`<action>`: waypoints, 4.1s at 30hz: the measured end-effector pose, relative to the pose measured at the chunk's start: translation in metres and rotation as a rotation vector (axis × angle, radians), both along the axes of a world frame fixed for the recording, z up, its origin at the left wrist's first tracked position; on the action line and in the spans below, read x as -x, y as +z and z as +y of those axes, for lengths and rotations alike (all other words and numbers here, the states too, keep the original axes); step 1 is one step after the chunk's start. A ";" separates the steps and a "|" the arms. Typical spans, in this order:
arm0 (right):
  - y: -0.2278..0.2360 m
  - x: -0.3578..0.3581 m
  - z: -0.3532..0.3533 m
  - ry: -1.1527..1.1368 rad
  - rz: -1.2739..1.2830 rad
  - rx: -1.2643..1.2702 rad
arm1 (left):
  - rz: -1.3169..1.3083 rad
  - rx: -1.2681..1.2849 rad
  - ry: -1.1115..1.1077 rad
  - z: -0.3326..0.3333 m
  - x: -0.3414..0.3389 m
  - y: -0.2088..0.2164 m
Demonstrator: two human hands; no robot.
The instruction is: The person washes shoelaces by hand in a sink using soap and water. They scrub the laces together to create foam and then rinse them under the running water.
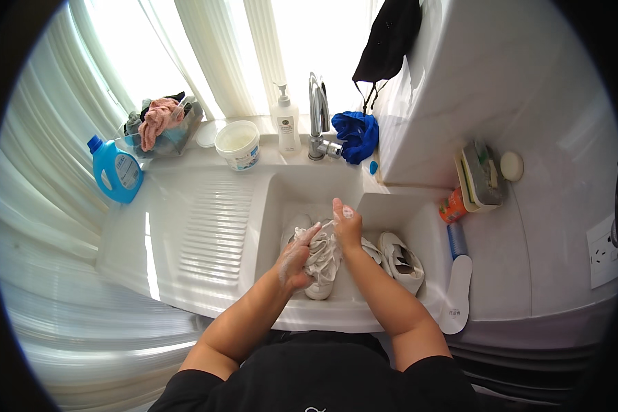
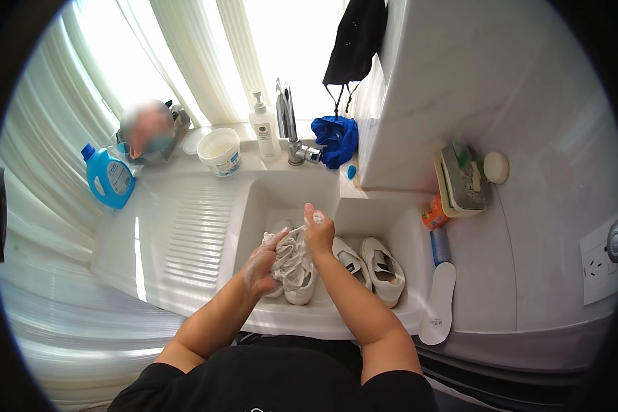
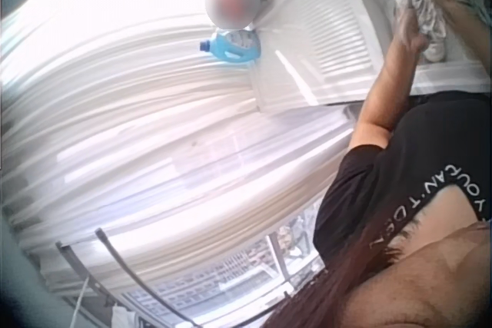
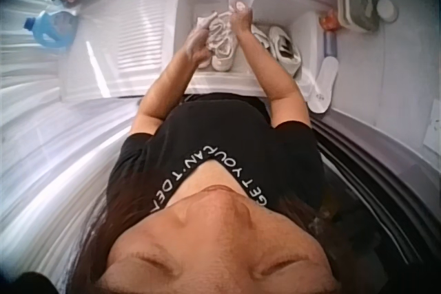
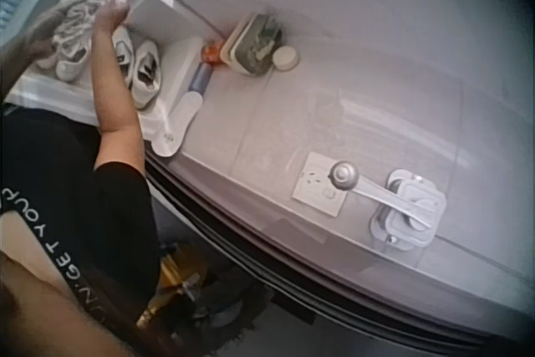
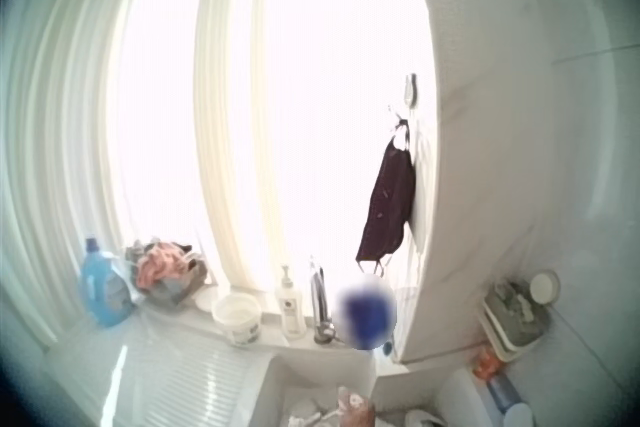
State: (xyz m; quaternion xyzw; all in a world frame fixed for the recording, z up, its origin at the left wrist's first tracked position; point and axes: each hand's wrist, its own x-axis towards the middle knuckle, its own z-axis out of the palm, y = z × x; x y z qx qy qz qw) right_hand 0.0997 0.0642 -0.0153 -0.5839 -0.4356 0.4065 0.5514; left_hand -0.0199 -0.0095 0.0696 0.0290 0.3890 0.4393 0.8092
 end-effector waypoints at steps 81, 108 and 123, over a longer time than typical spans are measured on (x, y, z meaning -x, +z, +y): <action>0.079 0.039 -0.067 0.197 -0.470 -0.569 | 0.358 -0.418 0.110 0.004 0.013 -0.037; 0.070 0.039 -0.070 0.249 -0.438 -0.665 | -0.153 -0.294 0.022 0.007 0.017 -0.049; 0.029 0.001 -0.019 0.073 0.297 0.129 | 0.007 -0.205 0.068 0.002 0.007 -0.006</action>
